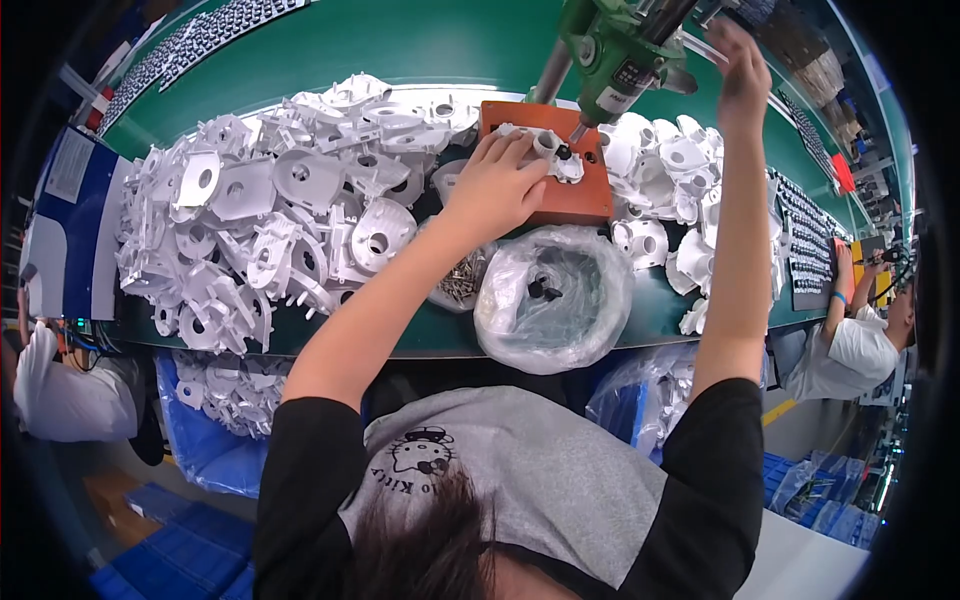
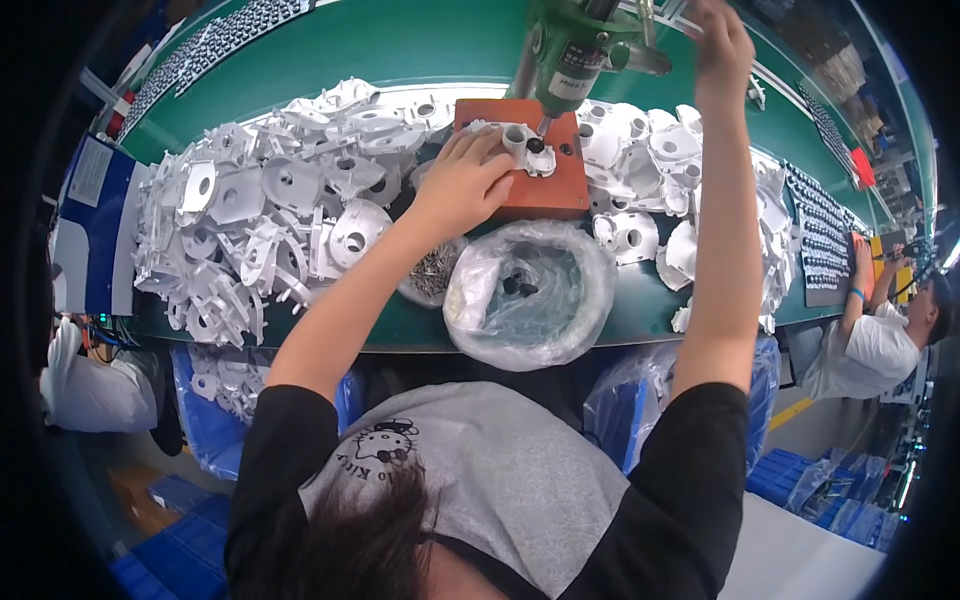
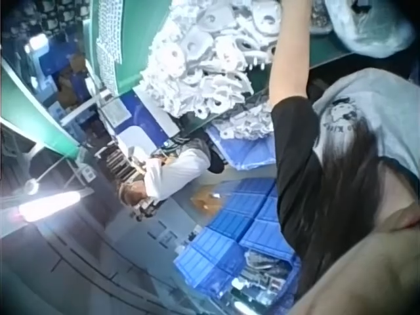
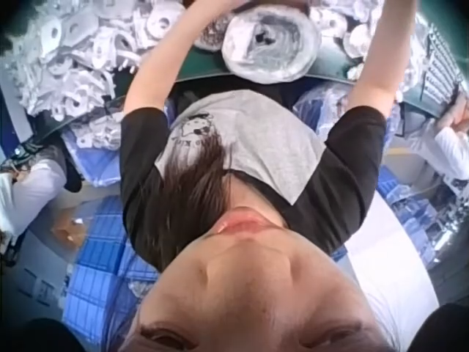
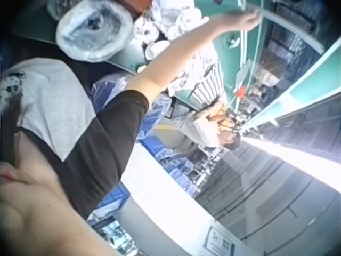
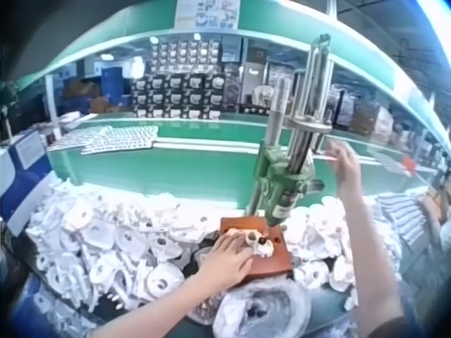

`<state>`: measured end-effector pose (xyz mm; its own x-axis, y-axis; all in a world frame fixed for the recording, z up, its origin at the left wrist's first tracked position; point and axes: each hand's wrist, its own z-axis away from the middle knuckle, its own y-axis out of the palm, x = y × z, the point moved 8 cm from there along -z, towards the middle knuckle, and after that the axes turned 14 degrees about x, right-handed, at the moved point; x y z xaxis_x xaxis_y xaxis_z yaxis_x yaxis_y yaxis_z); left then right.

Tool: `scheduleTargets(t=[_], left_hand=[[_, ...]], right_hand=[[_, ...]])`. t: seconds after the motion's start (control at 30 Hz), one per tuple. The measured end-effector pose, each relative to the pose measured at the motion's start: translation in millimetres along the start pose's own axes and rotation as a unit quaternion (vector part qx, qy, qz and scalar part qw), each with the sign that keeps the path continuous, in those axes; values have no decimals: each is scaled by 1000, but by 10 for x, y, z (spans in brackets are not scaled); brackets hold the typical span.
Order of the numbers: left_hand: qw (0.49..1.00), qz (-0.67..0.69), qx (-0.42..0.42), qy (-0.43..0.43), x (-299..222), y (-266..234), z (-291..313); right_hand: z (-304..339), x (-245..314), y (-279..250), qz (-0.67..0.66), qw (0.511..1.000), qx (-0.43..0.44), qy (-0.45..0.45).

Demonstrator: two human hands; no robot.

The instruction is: Assemble small metal rings into white plastic components using a manual press.

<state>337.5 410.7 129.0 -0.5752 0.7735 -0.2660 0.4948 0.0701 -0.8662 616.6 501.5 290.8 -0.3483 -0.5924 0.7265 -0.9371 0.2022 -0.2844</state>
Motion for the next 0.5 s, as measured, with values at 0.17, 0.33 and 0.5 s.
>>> scheduleTargets(t=[0.17, 0.33, 0.5], left_hand=[[999, 13, -32, -5, 33, -10, 42], [999, 13, -43, 25, -177, -7, -76], [999, 14, -30, 2, -76, -19, -28]], right_hand=[[-378, 369, 653, -161, 984, 40, -70], [-533, 1258, 566, -36, 990, -25, -137], [-211, 1758, 243, 66, 984, -59, -156]])
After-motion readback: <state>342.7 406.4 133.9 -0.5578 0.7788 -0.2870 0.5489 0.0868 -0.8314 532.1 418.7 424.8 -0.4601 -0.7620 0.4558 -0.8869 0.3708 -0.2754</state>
